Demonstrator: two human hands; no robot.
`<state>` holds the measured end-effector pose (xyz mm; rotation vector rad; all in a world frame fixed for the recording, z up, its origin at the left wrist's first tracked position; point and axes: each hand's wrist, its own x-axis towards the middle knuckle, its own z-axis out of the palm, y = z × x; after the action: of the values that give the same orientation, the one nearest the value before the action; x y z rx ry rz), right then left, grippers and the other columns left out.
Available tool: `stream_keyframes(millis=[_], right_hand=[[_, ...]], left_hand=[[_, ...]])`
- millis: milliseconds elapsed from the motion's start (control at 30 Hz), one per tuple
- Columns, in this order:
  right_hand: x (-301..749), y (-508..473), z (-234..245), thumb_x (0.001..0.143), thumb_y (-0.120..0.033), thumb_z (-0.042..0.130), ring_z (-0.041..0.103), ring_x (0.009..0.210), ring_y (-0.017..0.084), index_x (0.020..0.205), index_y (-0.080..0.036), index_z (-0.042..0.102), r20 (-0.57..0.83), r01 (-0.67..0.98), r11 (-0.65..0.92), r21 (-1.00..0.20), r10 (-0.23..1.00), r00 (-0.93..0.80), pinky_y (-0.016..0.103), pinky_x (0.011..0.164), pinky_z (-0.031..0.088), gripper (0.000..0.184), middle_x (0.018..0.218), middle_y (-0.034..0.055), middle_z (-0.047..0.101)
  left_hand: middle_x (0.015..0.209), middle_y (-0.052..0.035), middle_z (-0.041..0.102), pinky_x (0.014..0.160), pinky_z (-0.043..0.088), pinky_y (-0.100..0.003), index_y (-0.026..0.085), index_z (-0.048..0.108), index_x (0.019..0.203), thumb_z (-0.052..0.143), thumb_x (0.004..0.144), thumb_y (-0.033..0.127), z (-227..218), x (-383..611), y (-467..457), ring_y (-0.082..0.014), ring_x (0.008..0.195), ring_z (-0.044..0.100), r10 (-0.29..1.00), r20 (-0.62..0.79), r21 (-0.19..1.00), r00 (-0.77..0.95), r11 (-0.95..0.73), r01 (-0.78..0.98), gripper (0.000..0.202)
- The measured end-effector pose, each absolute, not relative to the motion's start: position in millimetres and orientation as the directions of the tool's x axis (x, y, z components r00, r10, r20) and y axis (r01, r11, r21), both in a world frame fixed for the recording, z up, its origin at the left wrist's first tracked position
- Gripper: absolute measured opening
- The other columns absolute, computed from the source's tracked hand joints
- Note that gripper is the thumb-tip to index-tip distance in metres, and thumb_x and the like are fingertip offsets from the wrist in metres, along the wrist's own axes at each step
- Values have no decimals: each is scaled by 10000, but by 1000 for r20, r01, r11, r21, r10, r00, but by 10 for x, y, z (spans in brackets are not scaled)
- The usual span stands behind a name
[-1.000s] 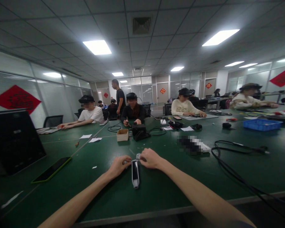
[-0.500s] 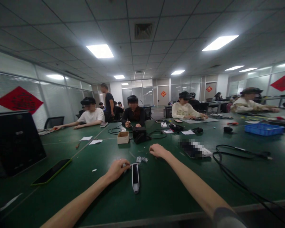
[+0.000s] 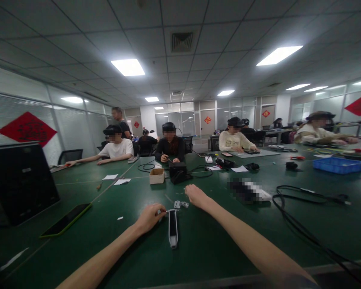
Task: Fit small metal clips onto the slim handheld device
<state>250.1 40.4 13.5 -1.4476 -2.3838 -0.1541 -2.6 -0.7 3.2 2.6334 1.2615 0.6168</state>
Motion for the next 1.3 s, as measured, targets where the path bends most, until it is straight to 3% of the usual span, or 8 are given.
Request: stream_keyframes(millis=[167,300,533,833,1300], right_hand=[[2386,55,170,922,-193,387,557,874,167,954,-128,574,385,773,552,-313,818,-428,274,776,447,200,946,92,610],[2396,-29,128,883,-204,449,564,824,151,938,-134,591,348,727,554,-405,829,-438,256,718,461,168,933,67,611],[2448,2,60,821,-188,507,559,701,125,923,-139,614,304,700,544,-462,839,-451,237,642,454,156,854,36,618],[2414,-32,66,842,-255,519,579,766,134,912,-160,635,262,677,553,-486,831,-490,254,711,466,166,897,35,627],[2422,-28,47,815,-294,547,594,727,132,886,-170,645,252,660,556,-506,827,-503,246,677,476,174,844,21,645]], left_hand=[[898,-17,645,706,422,-242,201,646,903,521,854,263,5,-26,15,-157,788,581,777,302,300,552,-628,718,148],[931,-16,641,708,425,-244,202,640,921,502,867,271,24,-34,-14,-154,803,581,776,286,327,561,-630,704,163],[895,-15,635,690,425,-244,209,638,918,500,867,273,17,-22,-7,-152,764,576,773,299,303,559,-632,713,160],[896,-16,632,688,433,-248,205,642,916,497,865,285,17,-23,-1,-158,778,574,777,284,312,563,-630,712,173],[877,-15,639,684,434,-243,207,647,904,500,862,288,-6,-19,10,-153,759,571,773,306,297,555,-632,716,173]])
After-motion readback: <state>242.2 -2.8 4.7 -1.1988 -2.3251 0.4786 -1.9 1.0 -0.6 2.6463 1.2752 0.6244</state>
